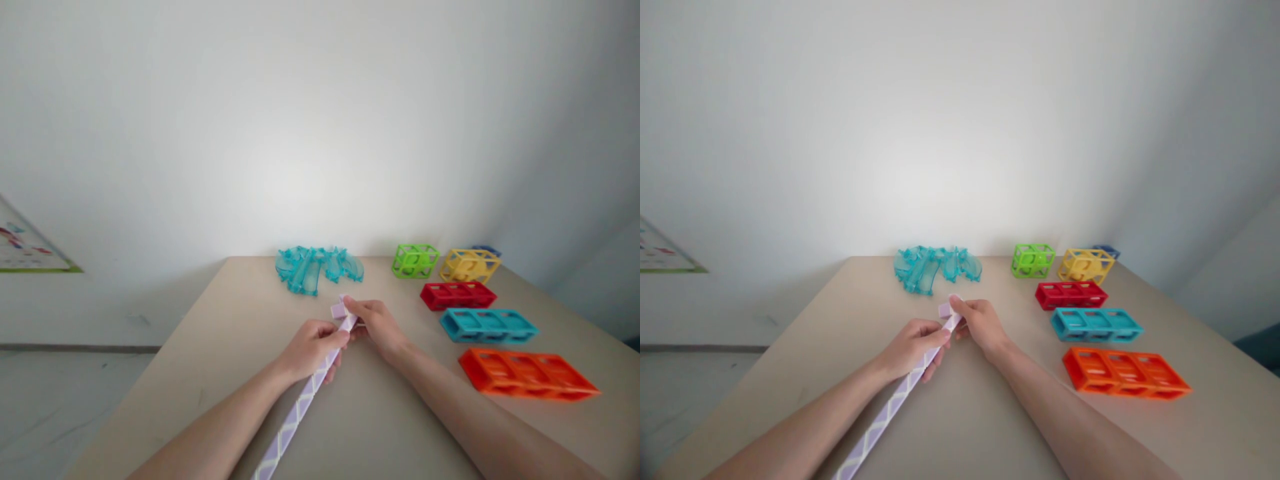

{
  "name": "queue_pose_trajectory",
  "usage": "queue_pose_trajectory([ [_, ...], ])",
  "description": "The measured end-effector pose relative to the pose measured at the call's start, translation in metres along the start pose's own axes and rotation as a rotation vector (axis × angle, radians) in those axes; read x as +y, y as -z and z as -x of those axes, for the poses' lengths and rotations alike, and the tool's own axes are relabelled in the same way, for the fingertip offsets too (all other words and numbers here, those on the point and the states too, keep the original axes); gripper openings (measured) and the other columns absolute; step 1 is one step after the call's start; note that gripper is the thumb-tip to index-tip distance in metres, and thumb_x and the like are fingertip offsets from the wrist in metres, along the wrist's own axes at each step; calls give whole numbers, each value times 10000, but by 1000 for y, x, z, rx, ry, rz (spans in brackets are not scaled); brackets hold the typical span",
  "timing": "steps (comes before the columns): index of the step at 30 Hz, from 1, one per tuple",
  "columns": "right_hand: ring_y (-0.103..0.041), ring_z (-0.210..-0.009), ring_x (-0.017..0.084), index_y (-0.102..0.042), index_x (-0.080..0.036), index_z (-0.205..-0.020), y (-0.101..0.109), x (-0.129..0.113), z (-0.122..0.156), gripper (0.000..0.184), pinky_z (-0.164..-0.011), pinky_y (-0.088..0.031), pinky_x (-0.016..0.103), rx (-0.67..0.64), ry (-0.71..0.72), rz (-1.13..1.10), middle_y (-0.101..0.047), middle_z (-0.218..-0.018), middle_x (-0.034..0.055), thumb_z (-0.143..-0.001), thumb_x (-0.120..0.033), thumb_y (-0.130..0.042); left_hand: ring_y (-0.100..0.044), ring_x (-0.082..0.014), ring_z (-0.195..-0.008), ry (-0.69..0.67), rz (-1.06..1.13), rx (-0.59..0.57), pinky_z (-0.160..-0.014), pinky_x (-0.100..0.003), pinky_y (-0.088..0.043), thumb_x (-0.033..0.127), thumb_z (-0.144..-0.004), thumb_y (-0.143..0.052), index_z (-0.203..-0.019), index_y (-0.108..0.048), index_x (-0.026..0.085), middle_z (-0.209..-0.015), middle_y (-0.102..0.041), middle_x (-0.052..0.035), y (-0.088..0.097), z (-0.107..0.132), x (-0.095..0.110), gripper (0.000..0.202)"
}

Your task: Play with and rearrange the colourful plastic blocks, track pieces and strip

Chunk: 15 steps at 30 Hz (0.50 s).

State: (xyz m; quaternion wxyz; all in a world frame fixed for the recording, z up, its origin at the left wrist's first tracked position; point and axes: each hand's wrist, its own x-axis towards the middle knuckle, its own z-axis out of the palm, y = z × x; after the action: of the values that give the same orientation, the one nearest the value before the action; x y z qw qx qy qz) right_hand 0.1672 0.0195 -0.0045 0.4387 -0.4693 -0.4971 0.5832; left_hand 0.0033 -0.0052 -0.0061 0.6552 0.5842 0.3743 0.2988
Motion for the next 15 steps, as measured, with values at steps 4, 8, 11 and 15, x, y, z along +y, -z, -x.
queue_pose_trajectory([
  [4,-560,-497,141,-664,-117,-650,-1,5,-1,498,-505,-447,255,36,101,-2,-632,-559,48,-774,-598,-637,-513,-111,-333,-12,29,15,-338,-208,-303,485,-806,-592,-726,-580,130,-511,-560,13,1,0,1,364],
  [8,-537,-513,135,-642,-133,-620,-4,7,-2,505,-530,-437,257,17,166,-50,-614,-562,32,-780,-611,-625,-515,-106,-328,-34,52,-7,-328,-199,-302,472,-820,-599,-746,-594,118,-509,-562,12,3,0,1,361],
  [11,-533,-526,134,-624,-155,-621,-8,4,0,502,-528,-430,248,-22,203,-234,-608,-575,26,-770,-634,-621,-521,-109,-326,-51,166,-80,-321,-202,-321,459,-832,-598,-785,-608,108,-536,-589,-3,4,2,1,354],
  [15,-466,-436,109,-611,-166,-664,-17,0,7,481,-439,-363,234,-99,119,-384,-589,-560,12,-772,-635,-615,-548,-126,-344,-43,328,-195,-326,-210,-367,441,-841,-598,-829,-614,93,-560,-602,-21,3,5,4,349],
])
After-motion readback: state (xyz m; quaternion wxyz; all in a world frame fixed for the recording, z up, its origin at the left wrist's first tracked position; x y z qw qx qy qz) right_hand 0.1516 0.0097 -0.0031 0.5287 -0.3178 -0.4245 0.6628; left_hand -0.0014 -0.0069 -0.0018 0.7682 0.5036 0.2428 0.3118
